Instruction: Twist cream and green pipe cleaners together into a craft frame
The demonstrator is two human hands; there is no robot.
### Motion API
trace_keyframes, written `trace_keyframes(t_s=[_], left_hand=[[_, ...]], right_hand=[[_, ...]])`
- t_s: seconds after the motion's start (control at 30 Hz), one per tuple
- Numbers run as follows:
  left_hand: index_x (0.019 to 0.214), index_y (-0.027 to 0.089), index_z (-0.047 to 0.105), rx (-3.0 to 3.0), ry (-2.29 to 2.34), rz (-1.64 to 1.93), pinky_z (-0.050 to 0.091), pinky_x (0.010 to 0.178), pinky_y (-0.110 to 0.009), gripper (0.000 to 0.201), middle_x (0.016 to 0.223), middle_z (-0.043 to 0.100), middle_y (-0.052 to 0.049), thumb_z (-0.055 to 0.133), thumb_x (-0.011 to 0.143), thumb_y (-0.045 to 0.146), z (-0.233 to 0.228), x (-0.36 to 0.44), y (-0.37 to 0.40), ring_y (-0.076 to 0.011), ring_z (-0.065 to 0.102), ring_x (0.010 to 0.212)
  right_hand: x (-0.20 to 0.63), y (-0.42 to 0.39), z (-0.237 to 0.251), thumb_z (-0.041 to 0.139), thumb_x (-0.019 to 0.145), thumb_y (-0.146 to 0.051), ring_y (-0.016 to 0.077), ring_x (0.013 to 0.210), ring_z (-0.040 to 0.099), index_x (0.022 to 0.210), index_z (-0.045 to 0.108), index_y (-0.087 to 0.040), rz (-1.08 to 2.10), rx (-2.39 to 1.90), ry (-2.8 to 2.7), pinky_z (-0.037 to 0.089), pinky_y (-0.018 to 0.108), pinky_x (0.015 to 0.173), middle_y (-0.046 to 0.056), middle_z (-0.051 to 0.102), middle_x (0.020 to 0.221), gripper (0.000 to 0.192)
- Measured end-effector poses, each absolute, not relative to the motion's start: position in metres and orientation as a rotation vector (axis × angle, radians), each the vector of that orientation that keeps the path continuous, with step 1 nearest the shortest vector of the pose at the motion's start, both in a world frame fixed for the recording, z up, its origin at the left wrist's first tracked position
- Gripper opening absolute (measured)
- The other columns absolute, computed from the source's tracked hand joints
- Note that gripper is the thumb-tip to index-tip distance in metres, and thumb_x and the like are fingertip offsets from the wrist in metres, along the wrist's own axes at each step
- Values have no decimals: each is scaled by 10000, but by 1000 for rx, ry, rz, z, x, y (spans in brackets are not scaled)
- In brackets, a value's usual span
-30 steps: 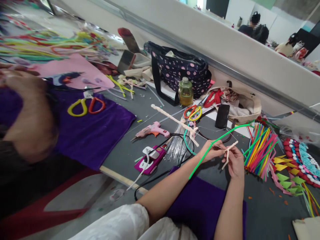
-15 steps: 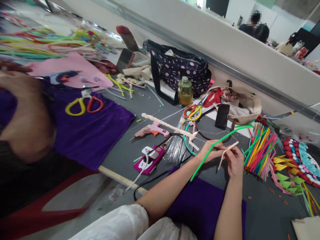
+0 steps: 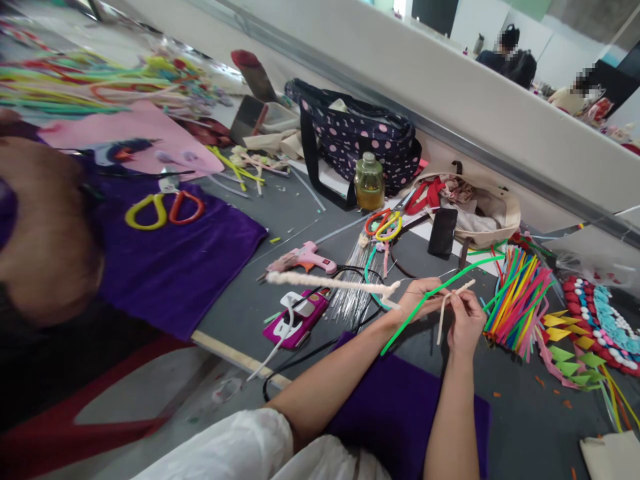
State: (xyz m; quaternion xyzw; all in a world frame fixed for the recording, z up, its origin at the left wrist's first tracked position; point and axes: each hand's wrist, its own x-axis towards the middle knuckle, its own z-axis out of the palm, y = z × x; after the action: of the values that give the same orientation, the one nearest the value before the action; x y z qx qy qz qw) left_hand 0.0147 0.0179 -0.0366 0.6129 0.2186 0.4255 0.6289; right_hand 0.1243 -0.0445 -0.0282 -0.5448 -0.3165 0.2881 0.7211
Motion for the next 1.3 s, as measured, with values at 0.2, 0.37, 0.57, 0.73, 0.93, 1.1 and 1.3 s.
trace_keyframes(t_s=[0.2, 0.37, 0.57, 0.73, 0.93, 1.1, 1.3], left_hand=[[753, 135, 704, 1505, 564, 1046, 352, 568, -207, 371, 699, 545, -28, 680, 737, 504, -38, 14, 19, -112, 487, 647], [745, 146, 717, 1580, 515, 1095, 389, 583, -217, 330, 697, 559, -34, 658, 775, 469, -42, 15, 19, -118, 521, 643], [693, 161, 731, 1507, 550, 1122, 430, 614, -234, 262, 693, 573, -33, 733, 707, 423, -34, 12, 22, -136, 550, 677], [763, 148, 752, 1290, 569, 1061, 423, 555, -222, 263, 725, 588, -33, 774, 654, 387, -39, 15, 19, -116, 526, 631], [1084, 160, 714, 1252, 561, 1025, 426, 530, -214, 443, 775, 599, -37, 735, 703, 386, -43, 22, 13, -97, 511, 605], [1032, 146, 730, 1230, 576, 1049, 464, 580, -234, 446, 921, 620, -75, 774, 654, 378, -37, 24, 7, -129, 571, 696], [1010, 115, 728, 1092, 543, 933, 462, 599, -243, 482, 805, 642, -77, 814, 603, 359, -29, 20, 2, -146, 580, 700]], right_hand=[[122, -42, -29, 772, 644, -295, 136, 660, 601, 724, 650, -161, 634, -1216, -637, 500, 256, 599, 1, 623, 745, 198], [119, -40, -31, 758, 662, -306, 109, 573, 574, 721, 636, -169, 716, -1202, -574, 477, 227, 555, -15, 637, 670, 193], [116, -38, -27, 760, 661, -309, 103, 542, 573, 688, 644, -176, 854, -1140, -505, 484, 212, 531, -25, 639, 612, 178], [117, -41, -28, 773, 642, -346, 122, 518, 583, 676, 637, -177, 939, -1063, -491, 501, 251, 510, -16, 655, 621, 220], [117, -41, -30, 792, 612, -343, 132, 529, 590, 691, 649, -179, 809, -1066, -475, 515, 282, 548, -19, 662, 612, 231], [117, -40, -29, 813, 568, -294, 121, 540, 583, 671, 666, -184, 695, -1044, -431, 498, 264, 557, -33, 657, 604, 211], [116, -41, -31, 808, 572, -281, 141, 569, 614, 720, 688, -189, 714, -1003, -416, 485, 262, 540, -11, 689, 661, 212]])
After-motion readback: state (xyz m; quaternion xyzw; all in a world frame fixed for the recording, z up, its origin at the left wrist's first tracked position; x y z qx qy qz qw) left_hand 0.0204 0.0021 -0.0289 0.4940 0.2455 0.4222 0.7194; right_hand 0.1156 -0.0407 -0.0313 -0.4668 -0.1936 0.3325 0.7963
